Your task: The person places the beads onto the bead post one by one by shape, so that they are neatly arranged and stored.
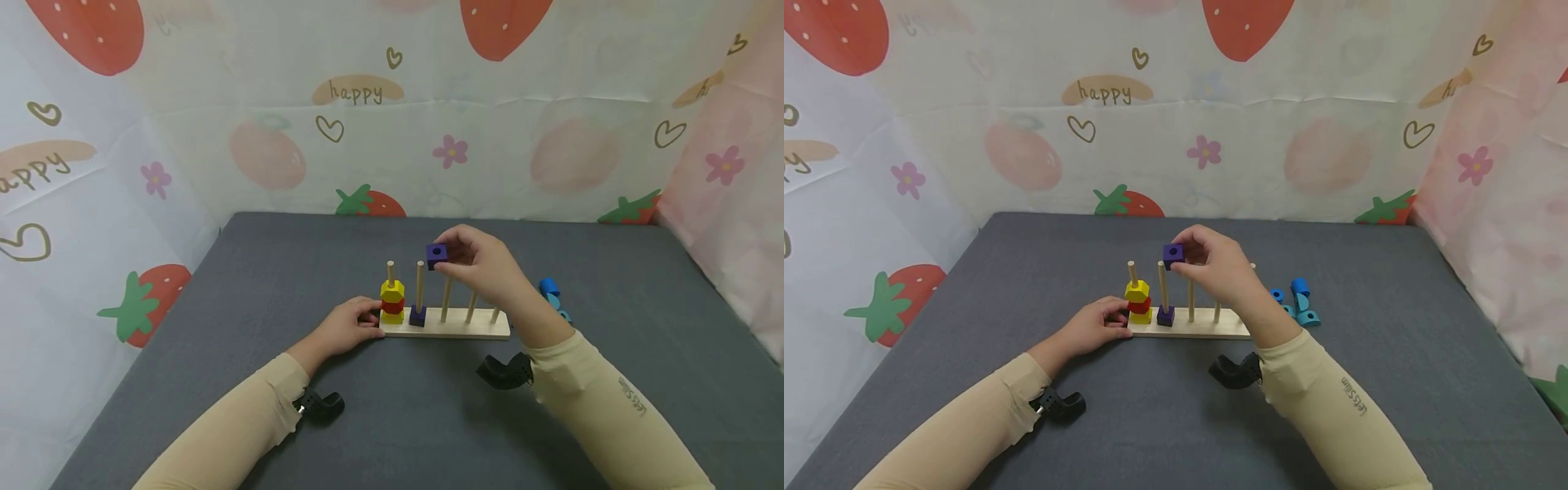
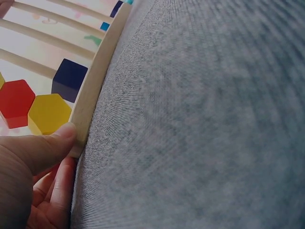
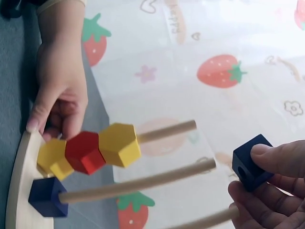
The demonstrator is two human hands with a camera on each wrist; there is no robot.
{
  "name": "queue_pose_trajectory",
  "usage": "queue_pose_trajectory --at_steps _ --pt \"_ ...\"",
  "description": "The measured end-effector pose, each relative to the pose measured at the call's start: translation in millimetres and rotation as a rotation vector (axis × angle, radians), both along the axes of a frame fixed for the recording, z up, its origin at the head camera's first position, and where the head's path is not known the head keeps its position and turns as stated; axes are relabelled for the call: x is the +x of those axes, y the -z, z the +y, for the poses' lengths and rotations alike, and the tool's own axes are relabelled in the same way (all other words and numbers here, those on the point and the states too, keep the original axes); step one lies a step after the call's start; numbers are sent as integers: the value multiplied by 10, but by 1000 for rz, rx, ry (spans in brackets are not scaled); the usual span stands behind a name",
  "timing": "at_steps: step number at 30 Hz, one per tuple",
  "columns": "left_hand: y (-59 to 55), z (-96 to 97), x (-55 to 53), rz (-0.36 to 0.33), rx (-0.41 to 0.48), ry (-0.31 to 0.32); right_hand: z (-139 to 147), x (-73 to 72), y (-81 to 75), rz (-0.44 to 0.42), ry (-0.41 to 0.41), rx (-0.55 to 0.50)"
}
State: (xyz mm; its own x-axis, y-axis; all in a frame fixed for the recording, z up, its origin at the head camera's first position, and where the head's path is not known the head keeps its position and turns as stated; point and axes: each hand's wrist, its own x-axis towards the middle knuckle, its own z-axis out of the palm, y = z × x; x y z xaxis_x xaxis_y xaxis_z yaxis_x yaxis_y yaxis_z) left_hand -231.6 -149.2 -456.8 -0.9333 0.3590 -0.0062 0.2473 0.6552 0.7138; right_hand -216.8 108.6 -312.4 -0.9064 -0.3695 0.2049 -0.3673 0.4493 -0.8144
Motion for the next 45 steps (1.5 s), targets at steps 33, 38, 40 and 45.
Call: queue_pose_trajectory --at_steps 33,38,40,45 --pt "-39 16 23 1 -16 -9 -305 22 413 -116 201 -144" --pt "-30 16 20 -3 -13 -15 -321 20 506 -144 229 -170" --pt "-23 15 19 -3 -12 -18 -327 21 535 -167 241 -195" --pt "-19 12 19 1 -19 -18 -344 29 605 -215 259 -228"
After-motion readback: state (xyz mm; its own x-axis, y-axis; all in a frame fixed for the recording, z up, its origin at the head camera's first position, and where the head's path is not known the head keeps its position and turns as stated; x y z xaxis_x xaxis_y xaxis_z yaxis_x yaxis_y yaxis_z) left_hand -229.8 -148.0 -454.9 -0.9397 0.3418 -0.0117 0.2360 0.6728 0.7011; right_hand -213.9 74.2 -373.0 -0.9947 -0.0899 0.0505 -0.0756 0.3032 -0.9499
